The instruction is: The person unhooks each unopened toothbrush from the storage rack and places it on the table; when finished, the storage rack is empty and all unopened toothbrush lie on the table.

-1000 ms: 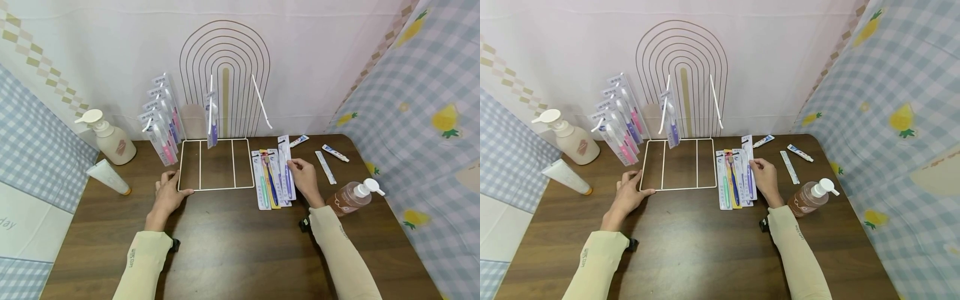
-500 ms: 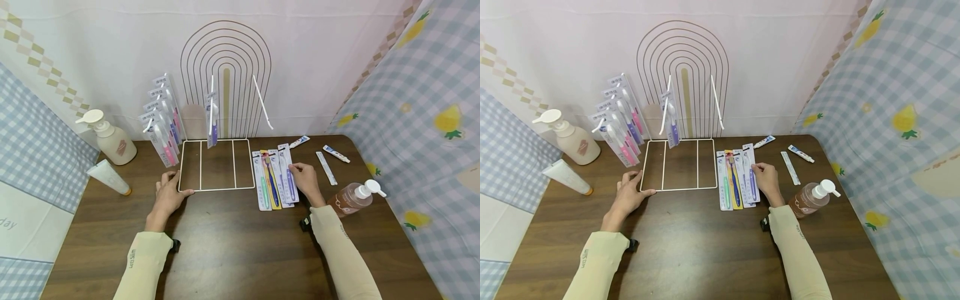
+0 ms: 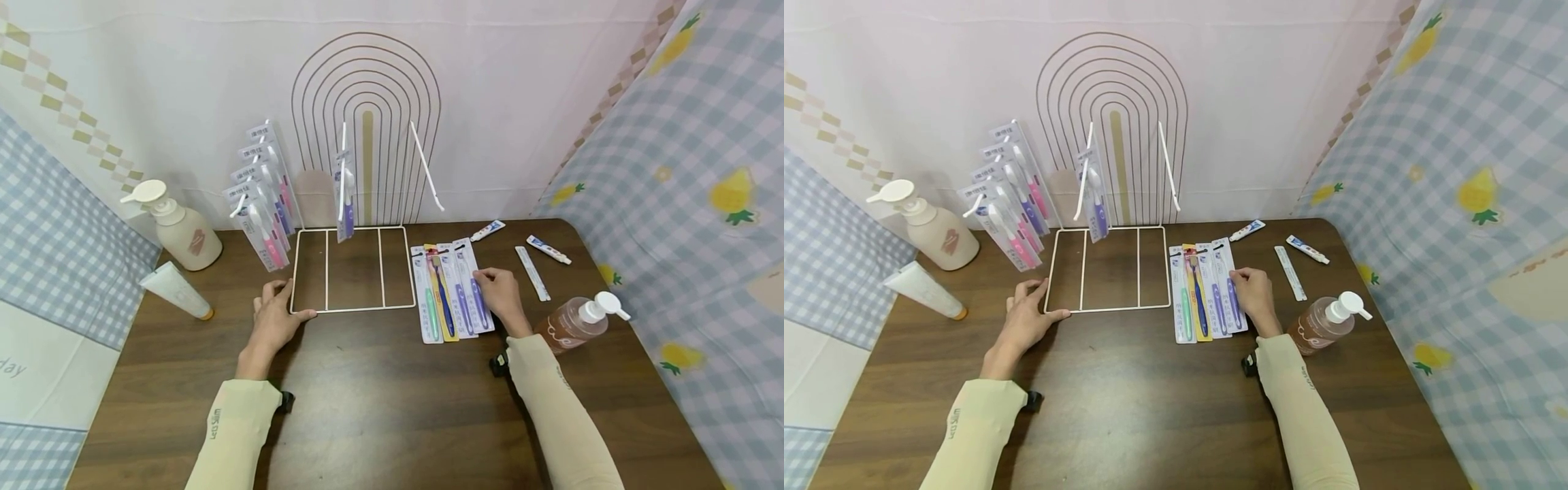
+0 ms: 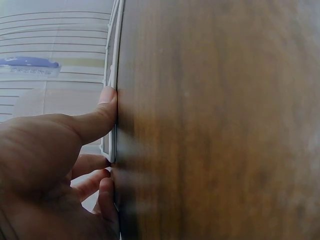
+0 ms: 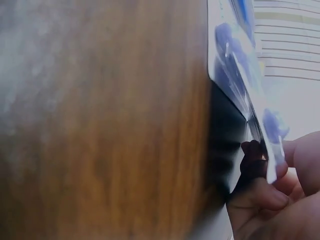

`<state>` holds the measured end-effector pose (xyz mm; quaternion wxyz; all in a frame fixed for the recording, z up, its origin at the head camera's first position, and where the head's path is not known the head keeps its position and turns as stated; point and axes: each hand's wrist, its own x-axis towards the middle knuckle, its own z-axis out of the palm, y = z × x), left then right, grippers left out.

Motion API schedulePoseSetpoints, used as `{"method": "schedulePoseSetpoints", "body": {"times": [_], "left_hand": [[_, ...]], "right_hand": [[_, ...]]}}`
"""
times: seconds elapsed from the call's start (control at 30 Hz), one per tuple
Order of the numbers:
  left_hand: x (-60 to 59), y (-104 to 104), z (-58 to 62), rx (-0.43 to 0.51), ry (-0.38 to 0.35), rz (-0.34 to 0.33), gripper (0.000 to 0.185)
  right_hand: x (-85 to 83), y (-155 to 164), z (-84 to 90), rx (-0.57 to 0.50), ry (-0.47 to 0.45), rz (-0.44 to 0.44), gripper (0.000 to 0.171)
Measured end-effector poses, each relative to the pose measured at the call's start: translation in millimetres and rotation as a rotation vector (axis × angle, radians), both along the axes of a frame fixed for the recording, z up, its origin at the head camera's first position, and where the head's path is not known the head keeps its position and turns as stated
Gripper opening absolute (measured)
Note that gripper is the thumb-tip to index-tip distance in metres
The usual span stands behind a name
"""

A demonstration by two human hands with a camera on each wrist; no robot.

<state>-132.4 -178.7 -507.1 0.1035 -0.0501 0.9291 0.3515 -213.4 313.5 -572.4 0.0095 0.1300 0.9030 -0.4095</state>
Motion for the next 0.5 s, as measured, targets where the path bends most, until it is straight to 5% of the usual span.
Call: {"method": "schedulePoseSetpoints", "body": {"times": [0.23,0.5], "left_hand": [[-0.3,-1,-0.4,-0.007,0.004,0.001,0.097],[0.0,0,-1.6,0.006,0.02,0.011,0.097]], "right_hand": [[28.8,-30,50.7,0.011,0.002,-0.02,0.037],[36.5,-38,59.4,0.037,-0.014,-0.031,0.033]]}}
